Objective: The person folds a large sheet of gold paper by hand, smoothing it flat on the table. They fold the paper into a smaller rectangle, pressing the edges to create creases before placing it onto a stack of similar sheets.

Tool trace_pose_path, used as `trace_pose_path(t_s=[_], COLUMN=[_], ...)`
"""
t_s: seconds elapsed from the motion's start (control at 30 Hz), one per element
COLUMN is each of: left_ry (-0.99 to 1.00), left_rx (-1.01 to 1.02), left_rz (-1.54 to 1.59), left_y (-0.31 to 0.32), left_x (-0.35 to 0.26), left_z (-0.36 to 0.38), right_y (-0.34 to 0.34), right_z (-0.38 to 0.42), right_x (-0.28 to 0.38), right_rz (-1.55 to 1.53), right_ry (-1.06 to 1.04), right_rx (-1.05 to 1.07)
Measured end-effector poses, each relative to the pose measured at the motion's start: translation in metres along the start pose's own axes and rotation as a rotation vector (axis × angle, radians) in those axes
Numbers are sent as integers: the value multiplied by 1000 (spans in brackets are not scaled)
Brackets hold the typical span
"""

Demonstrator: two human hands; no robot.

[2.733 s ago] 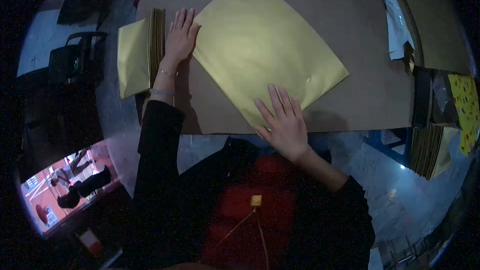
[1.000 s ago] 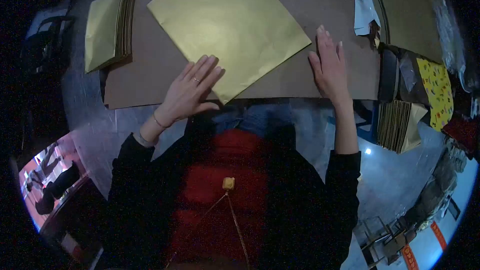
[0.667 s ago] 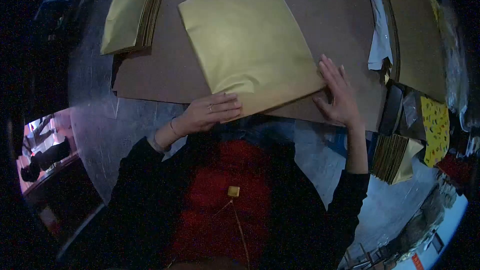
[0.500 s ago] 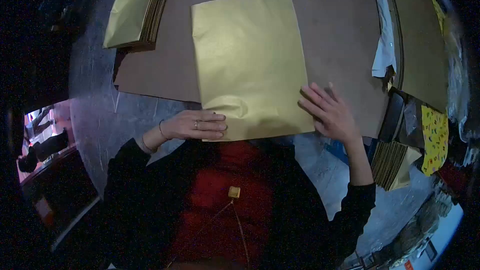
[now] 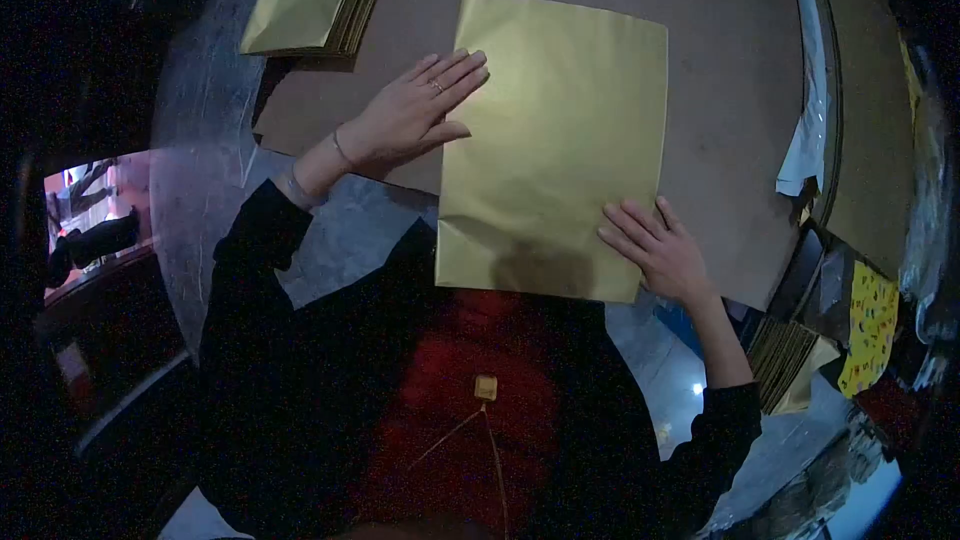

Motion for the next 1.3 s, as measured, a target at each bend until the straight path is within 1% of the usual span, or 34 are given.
trace_pose_path(t_s=[0.07, 0.1, 0.17, 0.2, 0.27, 0.3, 0.33, 0.37, 0.4, 0.43, 0.47, 0.53, 0.57, 0.6, 0.63, 0.7, 0.73, 0.77, 0.8, 0.83, 0.87, 0.9, 0.93, 0.97, 1.0, 1.03, 1.07, 1.1, 1.13, 1.17, 1.2, 1.23, 1.27, 1.3], left_ry=[7, 13, 15, 17, 59, 73, 104, 139, 74, 82, 89, 92, 104, 180, 183, 147, 132, 133, -84, -307, -632, -634, -549, -460, -677, -709, -742, -807, -774, -743, -774, -784, -752, -719], left_rx=[0, 34, 81, 77, -17, 43, 37, 36, 117, 112, 103, 124, 119, 119, 115, 129, 126, 127, 96, 59, 25, 27, -104, -222, -257, -292, -325, -374, -420, -463, -498, -494, -505, -512], left_rz=[-35, -25, -38, -37, -40, -93, -87, -80, -20, -22, -29, 43, 59, -22, -30, 158, 319, 317, 675, 1026, 1546, 1545, 1245, 941, 949, 900, 851, 861, 777, 694, 697, 702, 588, 475], left_y=[3, 1, 4, 3, -5, -12, -11, -7, 3, 6, 4, -1, -3, -4, -4, -3, -4, -6, -10, -12, -9, -7, -12, -17, -8, -2, 3, 2, 1, 2, 0, 4, 5, 7], left_x=[4, 4, 3, 3, -2, -10, -16, -19, -17, -17, -16, -17, -16, -17, -15, -10, -2, -1, 9, 17, 13, 10, 14, 12, 6, 0, -5, -12, -17, -23, -24, -26, -30, -33], left_z=[0, -1, -1, -2, -2, -3, 1, 6, 11, 12, 11, 10, 10, 11, 11, 13, 12, 11, 12, 14, 22, 24, 24, 25, 28, 29, 30, 30, 29, 28, 28, 28, 30, 31], right_y=[0, 3, 3, 1, -3, -16, -21, -28, -31, -33, -32, -2, -40, -40, -40, -60, -63, -64, -65, -64, -63, -62, -60, -57, -57, -57, -54, -52, -51, -49, -50, -53, -54, -45], right_z=[1, 2, 5, 4, 2, -2, -3, -4, -4, -5, -2, 16, -10, -18, -23, -57, -70, -79, -83, -86, -88, -90, -92, -93, -94, -95, -95, -95, -95, -95, -97, -97, -97, -94], right_x=[1, -1, 2, 1, 0, -1, -4, -10, -16, -24, -30, -57, -63, -82, -101, -108, -114, -122, -127, -129, -131, -132, -135, -135, -136, -138, -139, -140, -141, -143, -143, -143, -141, -141], right_rz=[16, 12, 114, 118, -194, -173, -171, -510, -850, -918, -916, -1606, -1338, -1251, -1158, -1262, -1263, -1188, -1113, -1116, -1034, -953, -828, -832, -746, -660, -661, -589, -517, -567, -568, -568, -568, -710], right_ry=[8, 12, -78, -75, 6, -10, -1, 64, 128, 116, 118, 829, 648, 799, 946, 976, 975, 1043, 1110, 1109, 1124, 1138, 1161, 1161, 1156, 1149, 1147, 1155, 1160, 1184, 1181, 1207, 1234, 1255], right_rx=[1, 3, -109, -107, 3, -11, -11, -118, -228, -329, -332, -218, -659, -523, -386, -652, -657, -648, -636, -638, -640, -637, -590, -590, -578, -566, -566, -551, -536, -522, -513, -505, -493, -639])
Point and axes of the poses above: each hand's wrist, its own z-axis away from the middle knuckle, its own y-axis out of the palm, x = y × z, the point moved 5 cm from there along -z, towards the middle knuckle, and after that the axes turned 3 degrees about -z, right-handed, at the moved point
